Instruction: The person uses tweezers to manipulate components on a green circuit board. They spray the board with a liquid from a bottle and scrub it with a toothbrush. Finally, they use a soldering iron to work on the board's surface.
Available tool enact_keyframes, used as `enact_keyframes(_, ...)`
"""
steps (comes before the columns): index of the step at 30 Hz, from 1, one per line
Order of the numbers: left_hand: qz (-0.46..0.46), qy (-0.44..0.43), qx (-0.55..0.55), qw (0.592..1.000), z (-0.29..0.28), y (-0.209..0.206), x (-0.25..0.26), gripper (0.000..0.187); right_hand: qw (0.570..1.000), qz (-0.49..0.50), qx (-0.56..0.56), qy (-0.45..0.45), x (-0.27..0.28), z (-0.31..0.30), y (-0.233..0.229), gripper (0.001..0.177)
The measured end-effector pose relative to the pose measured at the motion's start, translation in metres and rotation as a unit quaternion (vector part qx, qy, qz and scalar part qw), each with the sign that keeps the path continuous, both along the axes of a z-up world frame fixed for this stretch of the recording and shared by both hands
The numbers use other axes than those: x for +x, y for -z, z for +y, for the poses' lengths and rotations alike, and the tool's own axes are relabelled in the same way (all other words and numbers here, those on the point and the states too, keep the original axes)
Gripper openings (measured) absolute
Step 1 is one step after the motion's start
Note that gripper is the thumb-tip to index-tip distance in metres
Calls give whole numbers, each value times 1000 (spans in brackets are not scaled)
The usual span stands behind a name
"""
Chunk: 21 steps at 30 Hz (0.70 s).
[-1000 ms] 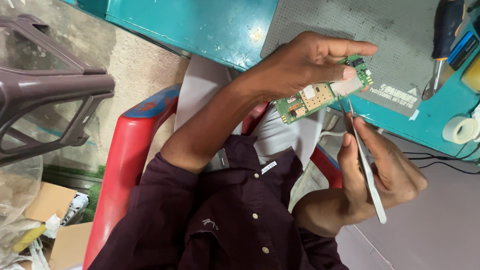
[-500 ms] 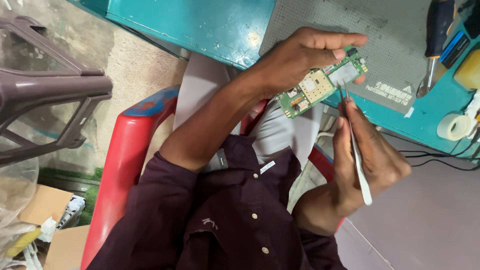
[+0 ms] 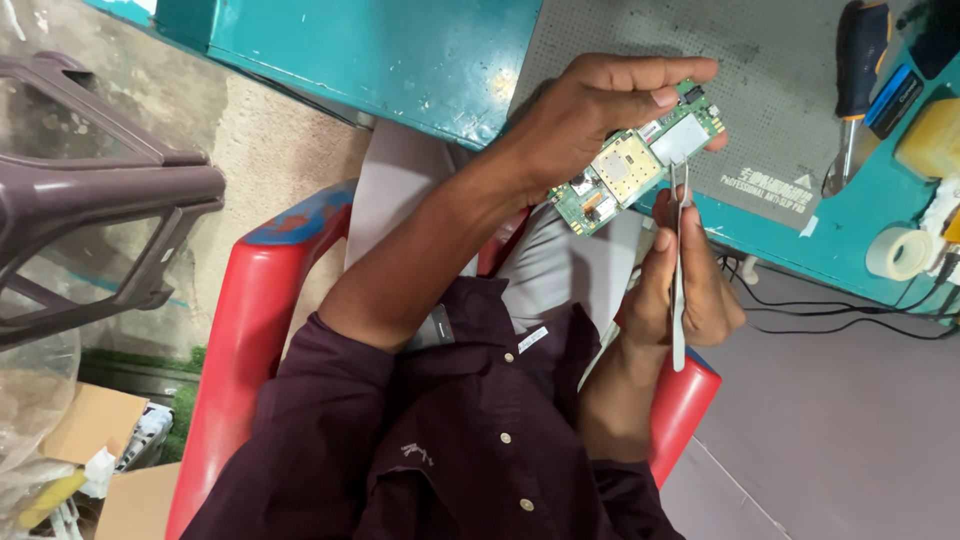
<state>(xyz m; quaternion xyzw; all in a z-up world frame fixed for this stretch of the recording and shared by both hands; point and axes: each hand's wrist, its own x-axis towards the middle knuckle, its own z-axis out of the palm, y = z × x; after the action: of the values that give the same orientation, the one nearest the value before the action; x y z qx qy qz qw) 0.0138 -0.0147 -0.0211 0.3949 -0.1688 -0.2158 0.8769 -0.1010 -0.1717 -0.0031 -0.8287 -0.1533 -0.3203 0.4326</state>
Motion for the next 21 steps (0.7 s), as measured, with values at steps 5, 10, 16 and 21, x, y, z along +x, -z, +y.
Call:
enact_keyframes(5,32,14,-12,999,3,-5,1,44,998,-6,56,-2,2,3,15,21)
enact_keyframes(10,56,20,-36,998,2,-6,1,44,996,-30,84,-3,5,4,26,21)
enact_keyframes(16,52,14,-27,998,2,-9,0,43,991,-53,120,-5,8,2,42,21)
enact_keyframes(21,49,-2,1,999,1,-12,-1,42,974,-37,222,-27,10,-1,52,24)
